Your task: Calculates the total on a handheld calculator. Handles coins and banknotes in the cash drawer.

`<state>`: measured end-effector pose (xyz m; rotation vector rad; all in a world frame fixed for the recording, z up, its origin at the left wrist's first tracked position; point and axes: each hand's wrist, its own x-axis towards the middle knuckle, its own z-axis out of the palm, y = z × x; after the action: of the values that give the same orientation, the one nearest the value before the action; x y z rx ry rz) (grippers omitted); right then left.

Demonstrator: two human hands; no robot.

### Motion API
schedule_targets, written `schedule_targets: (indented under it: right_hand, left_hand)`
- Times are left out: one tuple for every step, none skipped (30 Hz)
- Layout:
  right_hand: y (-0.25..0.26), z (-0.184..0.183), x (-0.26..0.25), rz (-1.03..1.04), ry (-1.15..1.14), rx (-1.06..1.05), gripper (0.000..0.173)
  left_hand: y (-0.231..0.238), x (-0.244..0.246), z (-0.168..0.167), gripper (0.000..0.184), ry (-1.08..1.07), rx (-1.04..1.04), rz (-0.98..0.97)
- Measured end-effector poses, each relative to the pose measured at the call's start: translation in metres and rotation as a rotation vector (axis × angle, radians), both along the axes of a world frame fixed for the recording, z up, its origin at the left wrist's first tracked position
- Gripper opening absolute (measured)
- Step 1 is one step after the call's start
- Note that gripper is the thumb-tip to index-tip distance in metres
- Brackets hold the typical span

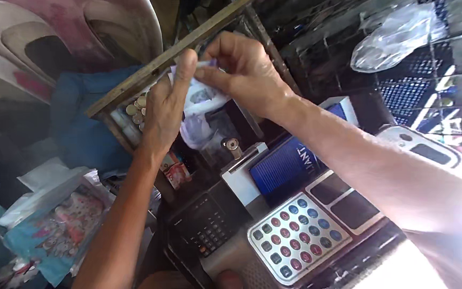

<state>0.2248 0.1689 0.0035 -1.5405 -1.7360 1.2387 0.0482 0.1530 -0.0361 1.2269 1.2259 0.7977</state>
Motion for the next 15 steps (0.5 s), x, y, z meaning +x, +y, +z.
schedule_targets:
  right_hand:
    - [0.003, -0.002, -0.004, -0.021, 0.005, 0.037, 0.016]
    - [0.005, -0.002, -0.008, -0.038, 0.037, 0.055, 0.019]
    - [0.006, 0.000, -0.012, -0.048, 0.089, 0.052, 0.025]
    - [0.006, 0.002, -0.016, -0.045, 0.158, 0.031, 0.035]
    - [0.004, 0.003, -0.019, -0.019, 0.226, -0.005, 0.047]
    - [0.001, 0.003, -0.019, 0.020, 0.247, -0.042, 0.056]
    - [-0.003, 0.002, -0.015, 0.069, 0.203, -0.073, 0.056]
    - [-0.008, 0.000, -0.008, 0.130, 0.096, -0.098, 0.048]
    - [-0.012, -0.004, 0.004, 0.198, -0.041, -0.132, 0.035]
    - [-0.016, -0.009, 0.018, 0.272, -0.204, -0.191, 0.019]
    - [-0.020, -0.017, 0.030, 0.354, -0.362, -0.262, 0.008]
    - [-0.024, -0.028, 0.039, 0.440, -0.500, -0.327, 0.009]
    - [-0.028, -0.040, 0.044, 0.524, -0.627, -0.378, 0.011]
    - [-0.032, -0.052, 0.045, 0.594, -0.727, -0.402, 0.012]
    - [-0.034, -0.062, 0.041, 0.636, -0.809, -0.433, 0.013]
  left_hand:
    - [-0.001, 0.002, 0.000, 0.048, -0.040, 0.020, 0.014]
    - [-0.002, 0.002, 0.000, 0.040, -0.084, 0.030, 0.029]
    - [-0.002, 0.003, 0.000, 0.034, -0.126, 0.017, 0.063]
    - [-0.001, 0.003, 0.003, 0.031, -0.183, -0.029, 0.121]
    - [0.002, 0.002, 0.007, 0.029, -0.268, -0.105, 0.198]
    - [0.006, -0.002, 0.010, 0.028, -0.360, -0.186, 0.277]
    - [0.010, -0.007, 0.013, 0.029, -0.436, -0.236, 0.349]
    - [0.015, -0.014, 0.014, 0.028, -0.483, -0.231, 0.413]
    - [0.019, -0.023, 0.015, 0.027, -0.498, -0.179, 0.450]
    - [0.021, -0.032, 0.015, 0.024, -0.487, -0.103, 0.469]
    - [0.022, -0.041, 0.014, 0.020, -0.445, -0.018, 0.479]
    - [0.020, -0.049, 0.014, 0.015, -0.374, 0.062, 0.474]
    - [0.016, -0.054, 0.013, 0.014, -0.307, 0.130, 0.456]
    - [0.011, -0.056, 0.013, 0.013, -0.240, 0.176, 0.421]
    - [0.006, -0.056, 0.012, 0.011, -0.175, 0.189, 0.379]
